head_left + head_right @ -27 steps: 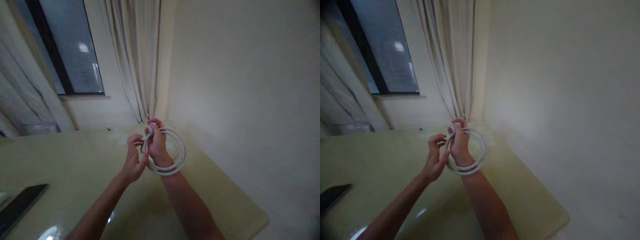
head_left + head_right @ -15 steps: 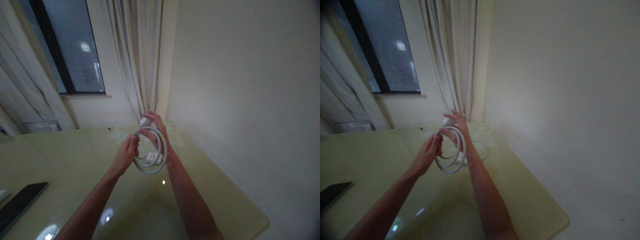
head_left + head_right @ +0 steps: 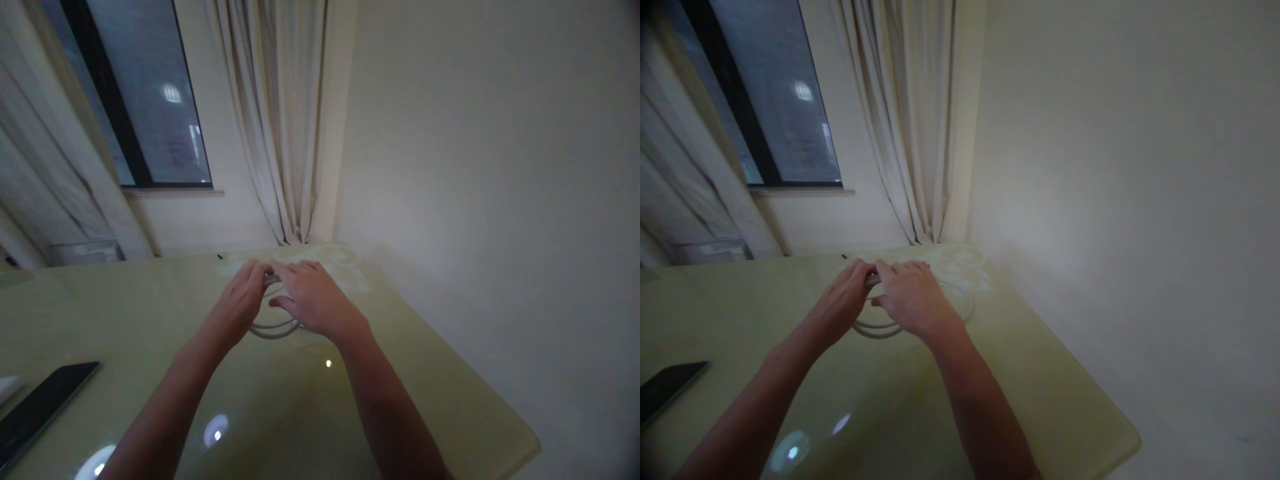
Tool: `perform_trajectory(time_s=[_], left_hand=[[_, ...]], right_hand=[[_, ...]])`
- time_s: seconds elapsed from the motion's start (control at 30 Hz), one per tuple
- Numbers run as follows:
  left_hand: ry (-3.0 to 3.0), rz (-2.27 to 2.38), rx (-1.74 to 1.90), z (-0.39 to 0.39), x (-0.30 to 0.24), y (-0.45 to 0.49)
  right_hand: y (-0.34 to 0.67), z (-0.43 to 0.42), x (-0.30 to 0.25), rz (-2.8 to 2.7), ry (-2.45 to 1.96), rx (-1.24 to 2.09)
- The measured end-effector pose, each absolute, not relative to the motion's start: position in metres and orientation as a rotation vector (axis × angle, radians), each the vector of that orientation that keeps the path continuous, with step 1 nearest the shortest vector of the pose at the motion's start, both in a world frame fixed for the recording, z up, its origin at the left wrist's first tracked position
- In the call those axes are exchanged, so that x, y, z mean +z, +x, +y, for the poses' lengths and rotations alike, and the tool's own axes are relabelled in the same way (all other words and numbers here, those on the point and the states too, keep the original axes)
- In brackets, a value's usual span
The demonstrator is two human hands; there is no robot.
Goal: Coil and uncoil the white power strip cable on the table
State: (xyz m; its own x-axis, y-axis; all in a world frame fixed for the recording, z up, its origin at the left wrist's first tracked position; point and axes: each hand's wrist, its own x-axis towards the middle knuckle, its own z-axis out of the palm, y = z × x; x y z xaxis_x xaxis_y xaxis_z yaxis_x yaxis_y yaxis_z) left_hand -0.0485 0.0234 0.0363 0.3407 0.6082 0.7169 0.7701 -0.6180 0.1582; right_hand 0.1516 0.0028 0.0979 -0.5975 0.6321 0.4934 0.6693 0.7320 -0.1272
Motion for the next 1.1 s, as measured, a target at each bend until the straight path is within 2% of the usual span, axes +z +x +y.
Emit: perform_trajectory(time_s=[0.17,0.4,0.47,0.6,0.67,0.77,0.9,0.97,1.03,1.1], left_hand=[[-2.315,-1.388,-1.457,0.021,0.044,-0.045],[-2.475,-1.723,-1.835,0.032,0.039,-0.048],[-2.523,-1.789,-1.809,0.036,0.034,-0.046],[-2.449,-1.88,-1.224,0.029,0.037,-0.04],[-2.446,-1.812,-1.057,0.023,0.043,-0.038],[-2.42,-1.761,-1.233,0.018,0.051,-0.04],[-2.396,-1.684,-1.842,0.021,0.052,-0.038],[-2.376,-1.704,-2.005,0.021,0.05,-0.034],[-2.324,-1.812,-1.897,0.019,0.051,-0.031],[-2.292,-1.87,-1.623,0.014,0.053,-0.031]], right_hand=[[0.139,0.016,0.082,-2.519,-1.261,-0.271],[0.146,0.036,0.082,-2.161,-1.402,-0.118],[0.147,0.038,0.081,-2.145,-1.489,-0.18],[0.145,0.033,0.079,-2.376,-1.349,-0.167],[0.143,0.03,0.078,-2.448,-1.211,-0.08],[0.141,0.032,0.077,-2.319,-1.162,0.038],[0.144,0.04,0.079,-1.897,-1.061,0.176],[0.146,0.04,0.081,-1.801,-1.045,0.219],[0.147,0.036,0.083,-1.841,-1.113,0.236],[0.146,0.03,0.084,-1.97,-1.194,0.193]])
